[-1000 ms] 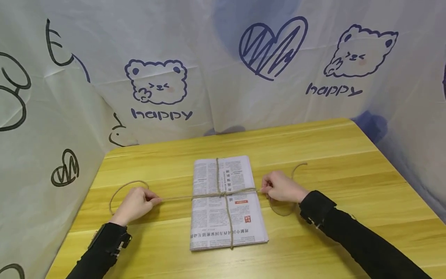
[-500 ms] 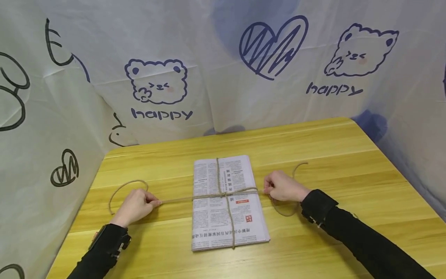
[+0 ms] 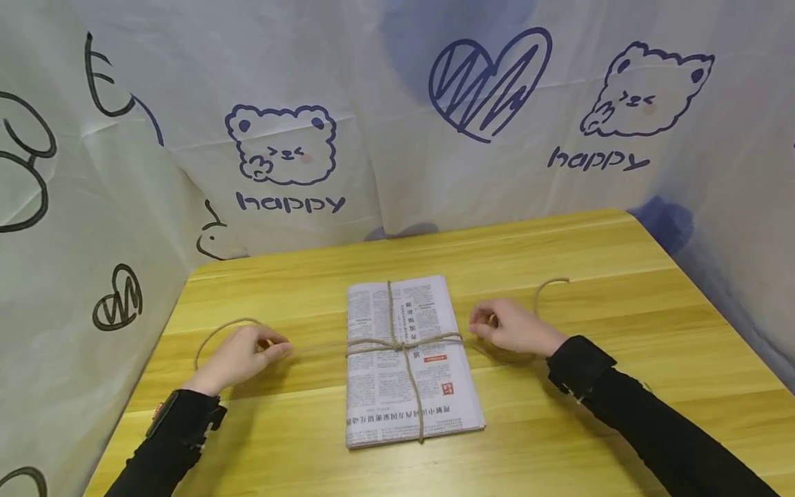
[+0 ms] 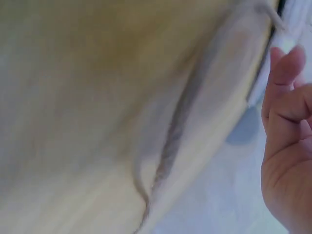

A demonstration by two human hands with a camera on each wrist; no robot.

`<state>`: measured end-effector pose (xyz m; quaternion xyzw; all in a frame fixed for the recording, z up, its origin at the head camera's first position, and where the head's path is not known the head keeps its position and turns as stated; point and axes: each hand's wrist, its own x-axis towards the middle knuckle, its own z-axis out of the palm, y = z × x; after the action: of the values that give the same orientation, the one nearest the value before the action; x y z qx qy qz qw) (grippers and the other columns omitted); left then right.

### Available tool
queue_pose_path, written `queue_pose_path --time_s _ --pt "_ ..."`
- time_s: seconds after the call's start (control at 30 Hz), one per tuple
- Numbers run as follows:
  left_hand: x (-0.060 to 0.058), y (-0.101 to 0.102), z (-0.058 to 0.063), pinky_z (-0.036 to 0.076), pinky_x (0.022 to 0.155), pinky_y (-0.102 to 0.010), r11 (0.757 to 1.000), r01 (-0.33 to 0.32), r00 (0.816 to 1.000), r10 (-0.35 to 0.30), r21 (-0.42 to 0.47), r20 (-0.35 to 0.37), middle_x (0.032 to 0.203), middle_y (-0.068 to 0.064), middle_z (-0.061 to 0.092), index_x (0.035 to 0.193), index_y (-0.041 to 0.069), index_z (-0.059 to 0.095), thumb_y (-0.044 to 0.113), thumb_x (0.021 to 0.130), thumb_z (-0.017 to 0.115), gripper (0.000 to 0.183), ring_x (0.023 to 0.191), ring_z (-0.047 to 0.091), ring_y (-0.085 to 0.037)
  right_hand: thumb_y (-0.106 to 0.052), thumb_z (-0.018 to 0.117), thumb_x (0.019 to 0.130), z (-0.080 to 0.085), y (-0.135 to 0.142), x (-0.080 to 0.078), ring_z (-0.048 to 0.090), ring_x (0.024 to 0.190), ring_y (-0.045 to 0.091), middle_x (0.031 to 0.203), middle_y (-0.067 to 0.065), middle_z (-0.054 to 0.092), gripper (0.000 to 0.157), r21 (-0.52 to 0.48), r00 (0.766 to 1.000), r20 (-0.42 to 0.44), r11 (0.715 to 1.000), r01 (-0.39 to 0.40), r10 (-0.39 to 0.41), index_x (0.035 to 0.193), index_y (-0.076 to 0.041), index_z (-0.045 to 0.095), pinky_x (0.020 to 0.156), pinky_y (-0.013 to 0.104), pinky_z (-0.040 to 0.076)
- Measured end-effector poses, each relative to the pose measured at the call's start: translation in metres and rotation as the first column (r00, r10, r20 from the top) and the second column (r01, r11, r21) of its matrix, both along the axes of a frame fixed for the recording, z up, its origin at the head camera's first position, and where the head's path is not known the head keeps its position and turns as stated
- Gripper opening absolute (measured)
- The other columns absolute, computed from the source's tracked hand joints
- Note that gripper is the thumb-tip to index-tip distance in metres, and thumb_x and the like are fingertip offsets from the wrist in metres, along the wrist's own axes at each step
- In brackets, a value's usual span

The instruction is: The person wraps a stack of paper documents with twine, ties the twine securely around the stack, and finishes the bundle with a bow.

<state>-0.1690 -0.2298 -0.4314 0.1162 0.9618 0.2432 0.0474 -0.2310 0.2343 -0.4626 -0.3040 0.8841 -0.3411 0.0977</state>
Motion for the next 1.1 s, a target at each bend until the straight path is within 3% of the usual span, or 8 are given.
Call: queue_pose_path --time_s 0.1,0.2,0.3,0.37,0.53,0.8,0.97,1.1 --pt "0.0 0.004 0.015 0.044 0.061 -0.031 0.999 0.031 0.994 -0.033 -0.017 -0.105 0.089 0.001 0.062 0.097 0.012 0.072 0.021 0.091 0.064 0.014 0.072 0.053 -0.013 -0.026 0.059 0.095 0.008 0.009 0.001 0.055 0.066 0.013 0.082 0.003 0.063 0.018 -0.024 0.998 -0.041 0.999 0.039 -0.04 0.099 -0.009 0.065 0.058 0.029 0.047" --pt "0.0 0.012 0.025 0.045 0.061 -0.029 0.994 0.078 0.966 -0.096 -0.083 -0.239 0.085 0.003 0.061 0.093 0.012 0.072 0.017 0.089 0.067 0.009 0.072 0.053 -0.012 -0.025 0.06 0.094 0.015 0.013 0.003 0.053 0.065 0.012 0.08 0.002 0.063 0.016 -0.023 0.991 -0.117 0.998 0.06 -0.062 0.096 -0.01 0.066 0.056 0.029 0.045" --pt "0.002 0.024 0.026 0.046 0.06 -0.027 0.982 0.132 0.938 -0.168 -0.137 -0.303 0.079 0.005 0.059 0.088 0.012 0.073 0.016 0.086 0.07 0.006 0.068 0.053 -0.009 -0.021 0.062 0.093 0.016 0.015 0.007 0.052 0.065 0.01 0.077 0.0 0.062 0.01 -0.003 0.982 -0.18 0.998 0.06 -0.059 0.093 -0.012 0.067 0.055 0.027 0.045" --pt "0.003 0.031 0.021 0.047 0.059 -0.025 0.973 0.164 0.929 -0.208 -0.163 -0.306 0.077 0.006 0.059 0.086 0.013 0.073 0.016 0.085 0.071 0.004 0.066 0.053 -0.007 -0.018 0.063 0.092 0.014 0.014 0.009 0.053 0.064 0.008 0.075 -0.001 0.063 0.007 0.009 0.978 -0.205 0.999 0.053 -0.05 0.092 -0.012 0.067 0.055 0.026 0.046" --pt "0.009 0.046 0.005 0.048 0.057 -0.024 0.952 0.226 0.929 -0.274 -0.206 -0.248 0.075 0.006 0.062 0.083 0.013 0.073 0.017 0.083 0.073 0.005 0.065 0.056 -0.006 -0.014 0.064 0.091 0.01 0.008 0.011 0.053 0.061 0.006 0.072 -0.003 0.063 0.005 0.041 0.976 -0.218 0.999 0.032 -0.022 0.089 -0.012 0.067 0.052 0.024 0.046" --pt "0.014 0.054 -0.013 0.05 0.059 -0.027 0.94 0.244 0.925 -0.299 -0.238 -0.234 0.073 0.005 0.064 0.078 0.013 0.073 0.016 0.08 0.075 0.005 0.065 0.06 -0.01 -0.015 0.064 0.09 0.007 0.003 0.015 0.052 0.058 0.005 0.07 -0.003 0.062 0.005 0.058 0.98 -0.195 0.998 0.036 -0.024 0.087 -0.011 0.067 0.049 0.023 0.046" --pt "0.014 0.054 -0.014 0.048 0.058 -0.026 0.946 0.231 0.932 -0.282 -0.227 -0.227 0.071 0.006 0.061 0.077 0.012 0.071 0.013 0.081 0.074 0.005 0.063 0.056 -0.008 -0.015 0.064 0.091 0.005 0.003 0.016 0.052 0.057 0.005 0.069 -0.004 0.061 0.005 0.053 0.984 -0.18 0.998 0.027 -0.017 0.088 -0.012 0.067 0.048 0.023 0.045" --pt "0.006 0.059 0.001 0.046 0.056 -0.024 0.971 0.219 0.946 -0.236 -0.098 -0.224 0.071 0.007 0.058 0.08 0.011 0.068 0.012 0.085 0.069 0.005 0.061 0.051 -0.005 -0.016 0.063 0.091 0.004 0.004 0.015 0.052 0.056 0.005 0.069 -0.004 0.061 0.005 0.05 0.989 -0.148 0.998 0.029 -0.021 0.089 -0.013 0.066 0.047 0.023 0.046"
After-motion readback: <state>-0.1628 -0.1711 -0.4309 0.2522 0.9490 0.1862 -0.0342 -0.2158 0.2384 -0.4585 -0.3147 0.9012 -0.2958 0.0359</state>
